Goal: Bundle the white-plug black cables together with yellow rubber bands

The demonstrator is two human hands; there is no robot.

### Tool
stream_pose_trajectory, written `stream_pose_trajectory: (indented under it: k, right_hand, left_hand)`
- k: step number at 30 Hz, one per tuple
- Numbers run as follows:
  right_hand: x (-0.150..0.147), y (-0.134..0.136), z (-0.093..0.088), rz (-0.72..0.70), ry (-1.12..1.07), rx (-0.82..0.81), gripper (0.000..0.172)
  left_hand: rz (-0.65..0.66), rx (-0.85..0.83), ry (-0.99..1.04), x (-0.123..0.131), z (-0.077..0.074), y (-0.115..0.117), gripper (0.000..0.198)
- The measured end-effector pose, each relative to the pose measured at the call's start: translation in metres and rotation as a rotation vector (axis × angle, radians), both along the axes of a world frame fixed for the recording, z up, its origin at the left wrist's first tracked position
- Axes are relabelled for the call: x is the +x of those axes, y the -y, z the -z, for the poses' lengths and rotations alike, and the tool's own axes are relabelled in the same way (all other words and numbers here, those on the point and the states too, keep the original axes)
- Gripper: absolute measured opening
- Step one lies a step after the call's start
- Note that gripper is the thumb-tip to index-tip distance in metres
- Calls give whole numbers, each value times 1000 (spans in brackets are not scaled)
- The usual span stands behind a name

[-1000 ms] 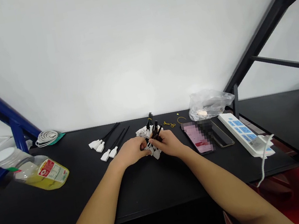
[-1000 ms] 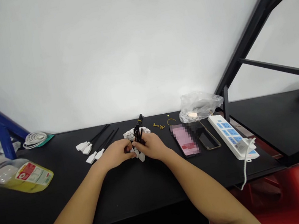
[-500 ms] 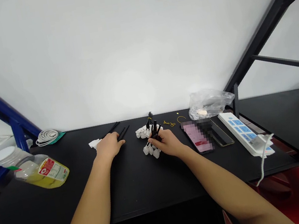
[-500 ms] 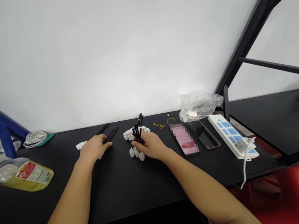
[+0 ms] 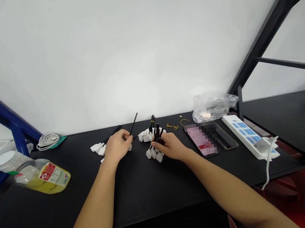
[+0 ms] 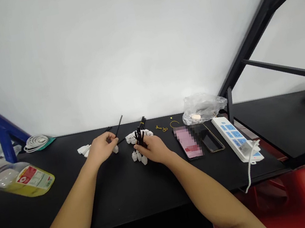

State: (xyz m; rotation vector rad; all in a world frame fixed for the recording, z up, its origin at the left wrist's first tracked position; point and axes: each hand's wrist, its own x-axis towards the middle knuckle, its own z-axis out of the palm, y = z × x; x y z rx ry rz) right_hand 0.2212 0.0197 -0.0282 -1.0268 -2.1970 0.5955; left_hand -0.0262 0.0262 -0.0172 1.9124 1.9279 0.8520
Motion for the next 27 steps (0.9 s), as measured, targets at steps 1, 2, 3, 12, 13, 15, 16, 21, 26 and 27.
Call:
stream_pose_trajectory:
  k: [1,2,3,12,13,15,16,21,26,27]
  right_hand:
    - [0,0,0,0,-1,1,18]
    - [0,0,0,0,-1,2,18]
    - [0,0,1,-3,-2,3,18]
    - [1,-1,5,49,-35,38,21]
    - [1,-1,5,46,-40,45,21]
    - [1,-1,5,27,-44,58,19]
    - [1,-1,5,17,-47,62,17]
    - [1,-1,6,31,-65,63,13]
    - [0,0,1,68,-38,46,15]
    - [0,1,0,77,-37,42,15]
  left_hand:
    - [38,38,71,4,0,1,16]
    - [83,70,131,9,1,3,16]
    - [133,96,177,14,2,5,17]
    - [434,63,299,48,16,14,18]
    - [437,47,312,47,17,14,21]
    - [440,16,341,45,19,12,27]
    - [435,3,358,44,20,12,29]
    - [429,-55,375,39,14,11,35]
    - [208,25,-82,8,7,4,32]
    - [144,5,-192,1,9,2,32]
